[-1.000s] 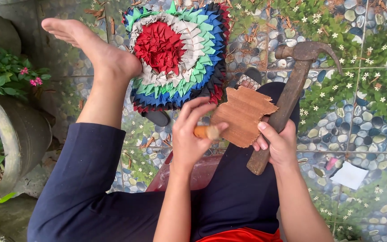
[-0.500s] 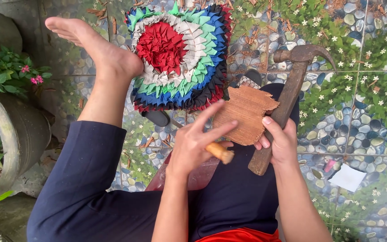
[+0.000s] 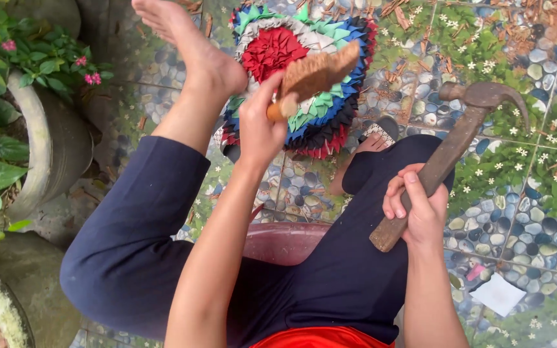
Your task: Carving a decorative wooden object using a hammer and a chisel while sitting on the floor.
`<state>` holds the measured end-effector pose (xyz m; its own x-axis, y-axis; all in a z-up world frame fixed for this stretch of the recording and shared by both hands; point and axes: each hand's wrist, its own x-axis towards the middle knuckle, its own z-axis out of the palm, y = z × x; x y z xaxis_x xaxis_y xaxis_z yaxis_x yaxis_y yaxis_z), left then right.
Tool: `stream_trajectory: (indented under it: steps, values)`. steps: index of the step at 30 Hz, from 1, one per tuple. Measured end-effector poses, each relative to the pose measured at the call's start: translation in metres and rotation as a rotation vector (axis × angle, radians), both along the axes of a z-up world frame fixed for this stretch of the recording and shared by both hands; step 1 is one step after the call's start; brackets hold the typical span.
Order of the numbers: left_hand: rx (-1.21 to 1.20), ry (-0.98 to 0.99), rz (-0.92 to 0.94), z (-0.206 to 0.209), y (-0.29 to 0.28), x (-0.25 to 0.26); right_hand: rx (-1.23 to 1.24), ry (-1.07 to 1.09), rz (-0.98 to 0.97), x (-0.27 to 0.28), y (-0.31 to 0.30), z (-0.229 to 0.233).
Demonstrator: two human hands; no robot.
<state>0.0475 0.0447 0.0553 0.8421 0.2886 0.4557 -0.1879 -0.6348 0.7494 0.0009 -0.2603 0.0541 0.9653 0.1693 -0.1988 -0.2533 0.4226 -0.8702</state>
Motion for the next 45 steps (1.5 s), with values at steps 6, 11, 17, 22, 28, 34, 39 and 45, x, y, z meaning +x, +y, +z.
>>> stream_trajectory:
  steps: [6,11,17,22,28,34,39,45]
  values:
    - [0.054,0.286,-0.067,-0.026,0.013,-0.003,-0.346,-0.019,0.15,-0.01,0.014,0.038]
    - [0.17,0.21,-0.082,-0.038,0.014,0.002,-0.084,-0.121,0.301,-0.003,0.067,0.078]
    - [0.097,0.204,-0.155,-0.041,0.024,0.012,-0.498,0.173,0.467,0.023,0.098,0.076]
    - [0.198,0.051,-0.173,-0.043,0.037,0.026,-0.442,-0.131,0.412,0.033,0.083,0.102]
    - [0.163,0.174,-0.15,-0.036,0.025,0.021,-0.466,0.042,0.426,0.035,0.097,0.091]
    - [0.149,0.204,-0.169,-0.038,0.02,0.022,-0.489,-0.096,0.401,0.03,0.093,0.078]
    - [0.143,0.242,-0.163,-0.032,0.022,0.038,-0.811,-0.069,0.569,0.046,0.097,0.08]
    - [0.104,0.229,-0.138,-0.038,0.035,0.022,-0.365,-0.08,0.323,0.039,0.101,0.064]
